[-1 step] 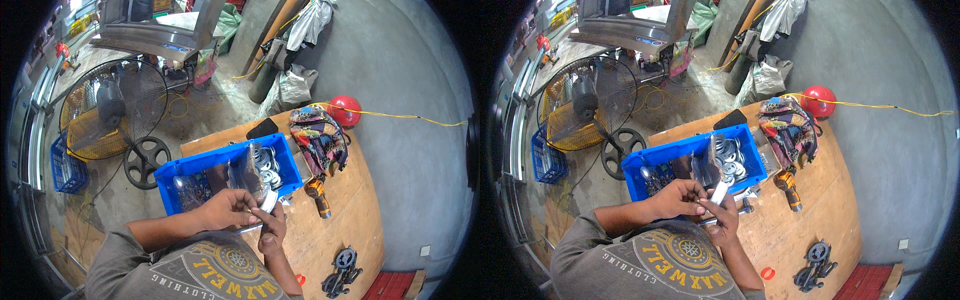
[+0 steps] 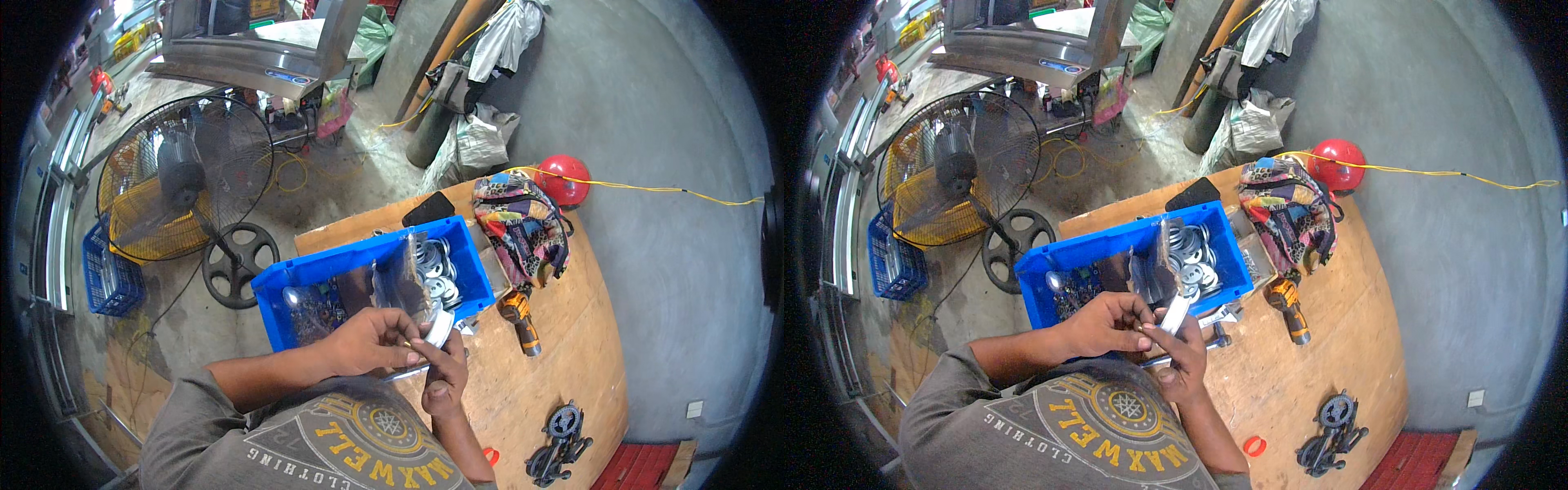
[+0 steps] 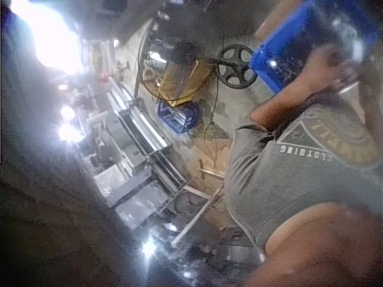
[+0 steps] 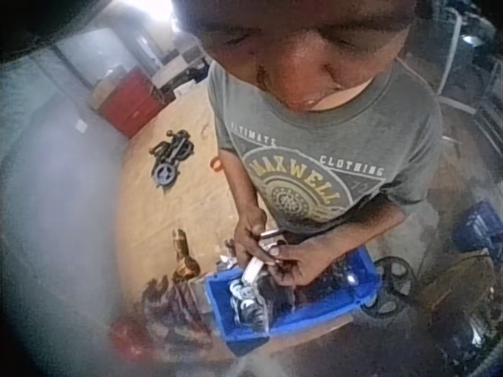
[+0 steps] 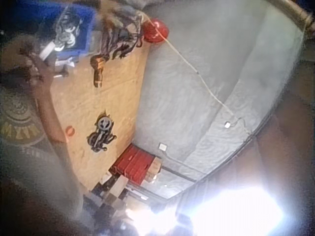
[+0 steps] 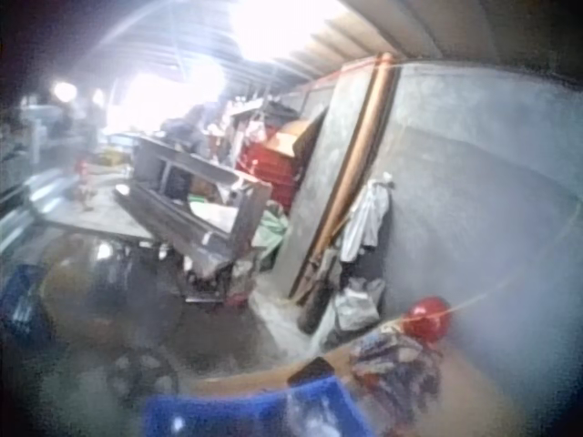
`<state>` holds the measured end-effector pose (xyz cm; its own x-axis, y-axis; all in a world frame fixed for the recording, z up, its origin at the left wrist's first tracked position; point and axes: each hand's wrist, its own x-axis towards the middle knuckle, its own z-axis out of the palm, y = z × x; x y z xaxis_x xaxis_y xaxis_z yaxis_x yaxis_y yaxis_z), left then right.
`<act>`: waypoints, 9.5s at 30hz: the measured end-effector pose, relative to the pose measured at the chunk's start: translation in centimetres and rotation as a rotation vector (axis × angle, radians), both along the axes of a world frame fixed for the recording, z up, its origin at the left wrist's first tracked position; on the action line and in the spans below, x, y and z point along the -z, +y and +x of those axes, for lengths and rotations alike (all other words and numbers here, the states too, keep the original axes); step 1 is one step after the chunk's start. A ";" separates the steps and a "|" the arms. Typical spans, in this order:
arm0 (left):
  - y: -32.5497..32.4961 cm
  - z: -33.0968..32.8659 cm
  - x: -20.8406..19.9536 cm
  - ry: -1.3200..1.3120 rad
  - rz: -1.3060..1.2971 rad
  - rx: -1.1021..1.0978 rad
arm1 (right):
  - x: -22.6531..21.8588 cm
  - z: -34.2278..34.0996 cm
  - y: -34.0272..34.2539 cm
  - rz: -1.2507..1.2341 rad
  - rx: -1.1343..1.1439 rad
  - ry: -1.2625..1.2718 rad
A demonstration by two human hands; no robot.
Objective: The person repeatedly picks small metal components from a blue bin and attaches them to a white plastic piece, then places the assembled unit back into the bin. The process is repeated continuously throughout the clip.
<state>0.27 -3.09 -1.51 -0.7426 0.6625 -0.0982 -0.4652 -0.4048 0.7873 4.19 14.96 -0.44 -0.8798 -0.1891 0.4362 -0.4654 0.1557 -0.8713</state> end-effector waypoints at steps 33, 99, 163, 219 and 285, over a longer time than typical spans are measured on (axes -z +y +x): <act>-0.7 -0.8 1.8 0.260 -0.210 -0.022 | -2.3 0.4 -0.7 -0.022 0.006 -0.045; -1.1 0.1 1.5 0.140 -0.181 -0.054 | -1.8 -0.6 1.5 0.479 0.169 0.080; -0.8 -1.5 3.5 0.292 -0.329 -0.253 | -2.0 2.6 -0.3 -0.126 -0.034 -0.676; -1.3 0.6 0.9 0.850 -0.368 -0.224 | -1.8 -2.1 1.2 -0.386 -0.134 -0.631; -2.6 0.2 1.0 0.845 -0.354 -0.409 | -1.0 -1.5 -0.5 -0.369 -0.209 -0.695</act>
<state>0.48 -5.71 -2.54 -0.8240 0.3756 0.4241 0.4242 -0.0872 0.9014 2.70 14.46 0.53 -0.9350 -0.3299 -0.1301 0.2127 -0.2280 -0.9501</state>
